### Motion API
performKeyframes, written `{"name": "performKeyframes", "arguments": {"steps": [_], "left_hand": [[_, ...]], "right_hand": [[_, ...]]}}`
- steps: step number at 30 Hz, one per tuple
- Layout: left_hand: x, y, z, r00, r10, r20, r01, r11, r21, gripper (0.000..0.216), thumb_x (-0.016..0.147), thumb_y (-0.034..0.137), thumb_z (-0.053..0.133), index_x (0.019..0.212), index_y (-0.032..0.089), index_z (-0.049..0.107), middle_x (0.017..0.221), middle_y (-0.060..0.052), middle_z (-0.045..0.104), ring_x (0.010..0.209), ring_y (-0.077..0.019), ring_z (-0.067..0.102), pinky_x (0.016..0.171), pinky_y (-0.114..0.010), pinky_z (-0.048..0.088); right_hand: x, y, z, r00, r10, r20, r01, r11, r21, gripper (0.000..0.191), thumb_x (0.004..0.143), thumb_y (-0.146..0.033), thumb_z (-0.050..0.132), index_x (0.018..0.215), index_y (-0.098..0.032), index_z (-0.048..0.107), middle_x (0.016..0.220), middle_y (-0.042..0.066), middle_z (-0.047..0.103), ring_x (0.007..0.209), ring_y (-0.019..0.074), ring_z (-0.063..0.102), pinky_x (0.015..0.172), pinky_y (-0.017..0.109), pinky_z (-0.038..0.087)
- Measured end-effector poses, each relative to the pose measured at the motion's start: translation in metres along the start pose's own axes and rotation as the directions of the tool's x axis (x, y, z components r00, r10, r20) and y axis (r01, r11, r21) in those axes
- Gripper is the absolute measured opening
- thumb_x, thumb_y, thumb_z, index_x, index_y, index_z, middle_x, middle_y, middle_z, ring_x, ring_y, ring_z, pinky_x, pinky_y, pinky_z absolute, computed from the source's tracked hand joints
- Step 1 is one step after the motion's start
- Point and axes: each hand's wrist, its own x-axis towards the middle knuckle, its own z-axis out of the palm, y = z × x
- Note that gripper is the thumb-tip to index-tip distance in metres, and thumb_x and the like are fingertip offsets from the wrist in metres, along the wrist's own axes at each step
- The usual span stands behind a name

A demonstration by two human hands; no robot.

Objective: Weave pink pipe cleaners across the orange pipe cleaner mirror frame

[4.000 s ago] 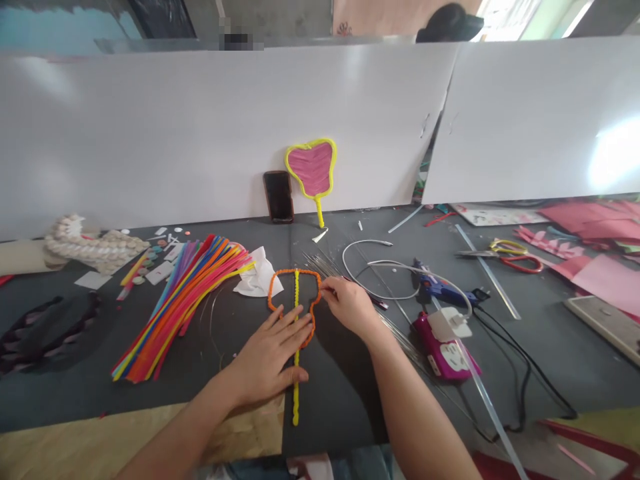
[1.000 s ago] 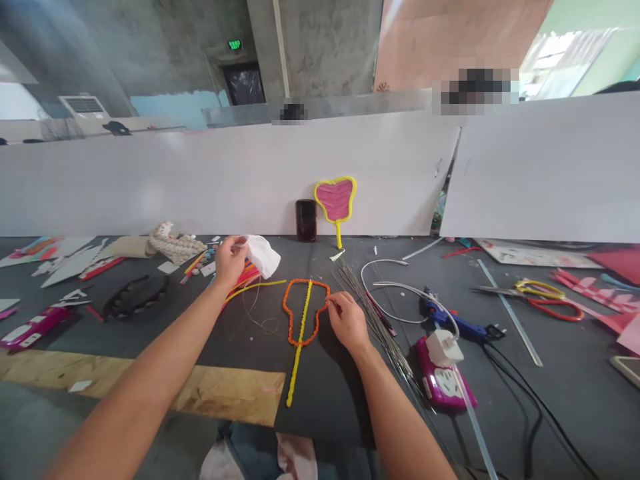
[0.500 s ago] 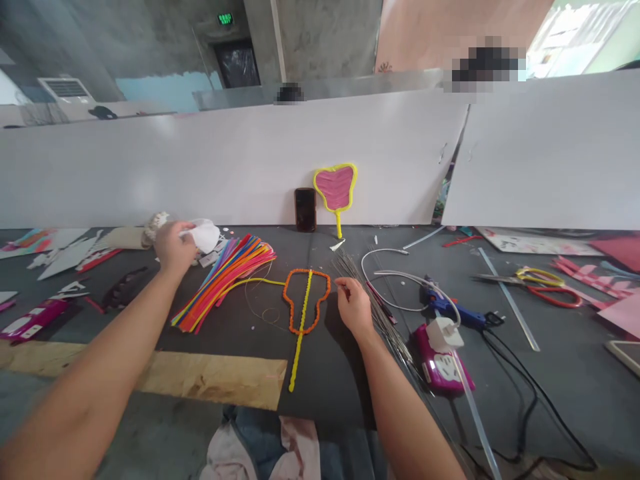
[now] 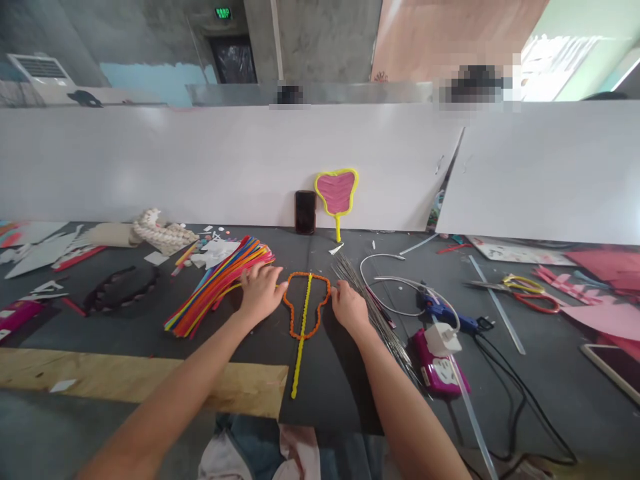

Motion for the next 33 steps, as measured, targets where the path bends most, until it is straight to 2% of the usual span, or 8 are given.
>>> {"name": "performKeyframes", "arguments": {"steps": [7,11,15,19,22,26,29,33], "left_hand": [[0.018,0.017,0.02,0.991,-0.055,0.121,0.075,0.983,-0.165,0.027,0.081,0.018,0.051,0.106,0.017,0.062,0.1,-0.018,0.069,0.11,-0.0371,0.047,0.09,-0.061,0.03],[0.012,0.013,0.018,0.987,-0.063,0.146,0.103,0.951,-0.291,0.034,0.077,0.011,0.053,0.109,0.02,0.062,0.096,-0.011,0.07,0.102,-0.0306,0.056,0.09,-0.052,0.038],[-0.002,0.011,0.012,0.983,-0.037,0.179,0.117,0.879,-0.463,0.035,0.084,0.015,0.046,0.117,0.019,0.057,0.106,-0.008,0.068,0.095,-0.0183,0.063,0.085,-0.032,0.048],[-0.015,0.014,0.005,0.969,-0.066,0.239,0.234,0.561,-0.794,0.035,0.082,0.022,0.051,0.116,0.016,0.057,0.102,-0.008,0.067,0.092,-0.0169,0.064,0.085,-0.031,0.05],[-0.02,0.018,0.001,0.948,-0.103,0.302,0.319,0.339,-0.885,0.034,0.08,0.026,0.056,0.112,0.017,0.059,0.095,-0.006,0.066,0.089,-0.0164,0.064,0.086,-0.032,0.05],[-0.02,0.02,-0.006,0.924,-0.076,0.375,0.383,0.182,-0.906,0.033,0.077,0.027,0.06,0.109,0.018,0.061,0.092,-0.005,0.065,0.088,-0.0166,0.064,0.086,-0.032,0.051],[-0.02,0.016,-0.01,0.929,-0.029,0.37,0.367,0.213,-0.905,0.039,0.079,0.029,0.06,0.118,0.023,0.057,0.113,-0.008,0.062,0.1,-0.0188,0.062,0.086,-0.032,0.051],[-0.02,0.011,-0.015,0.952,0.115,0.284,0.199,0.471,-0.859,0.031,0.081,0.031,0.06,0.112,0.025,0.063,0.123,-0.007,0.059,0.109,-0.021,0.058,0.09,-0.032,0.05]], "right_hand": [[0.008,-0.011,0.003,1.0,0.014,0.001,-0.014,0.999,-0.048,0.024,0.082,-0.044,0.056,0.076,-0.023,0.063,0.072,0.009,0.069,0.066,0.024,0.066,0.059,0.032,0.044],[0.001,-0.007,0.007,0.998,-0.025,-0.05,0.027,0.998,0.057,0.024,0.085,-0.042,0.051,0.095,-0.023,0.062,0.084,0.008,0.07,0.069,0.0204,0.065,0.06,0.031,0.047],[0.001,-0.003,0.008,0.991,-0.103,-0.08,0.126,0.909,0.398,0.038,0.086,-0.04,0.046,0.116,-0.017,0.055,0.1,0.01,0.068,0.081,0.0172,0.066,0.07,0.03,0.052],[-0.002,-0.01,0.006,0.972,-0.223,0.074,0.126,0.759,0.638,0.04,0.081,-0.034,0.055,0.117,-0.017,0.057,0.106,0.01,0.069,0.087,0.0173,0.066,0.076,0.031,0.053],[-0.007,-0.017,0.001,0.958,-0.279,0.068,0.205,0.829,0.521,0.035,0.078,-0.028,0.059,0.112,-0.02,0.062,0.103,0.008,0.07,0.087,0.0188,0.065,0.078,0.034,0.052],[-0.009,-0.023,-0.008,0.963,-0.268,-0.017,0.256,0.9,0.352,0.025,0.078,-0.022,0.058,0.1,-0.023,0.068,0.091,0.004,0.071,0.087,0.0203,0.063,0.08,0.034,0.05],[-0.013,-0.027,-0.015,0.961,-0.275,0.041,0.239,0.893,0.382,0.02,0.084,-0.027,0.053,0.092,-0.024,0.07,0.086,0.003,0.072,0.08,0.0188,0.065,0.074,0.031,0.05],[-0.022,-0.035,-0.022,0.926,-0.373,0.052,0.327,0.865,0.38,0.019,0.085,-0.028,0.051,0.09,-0.024,0.07,0.087,0.004,0.072,0.08,0.019,0.065,0.075,0.031,0.049]]}}
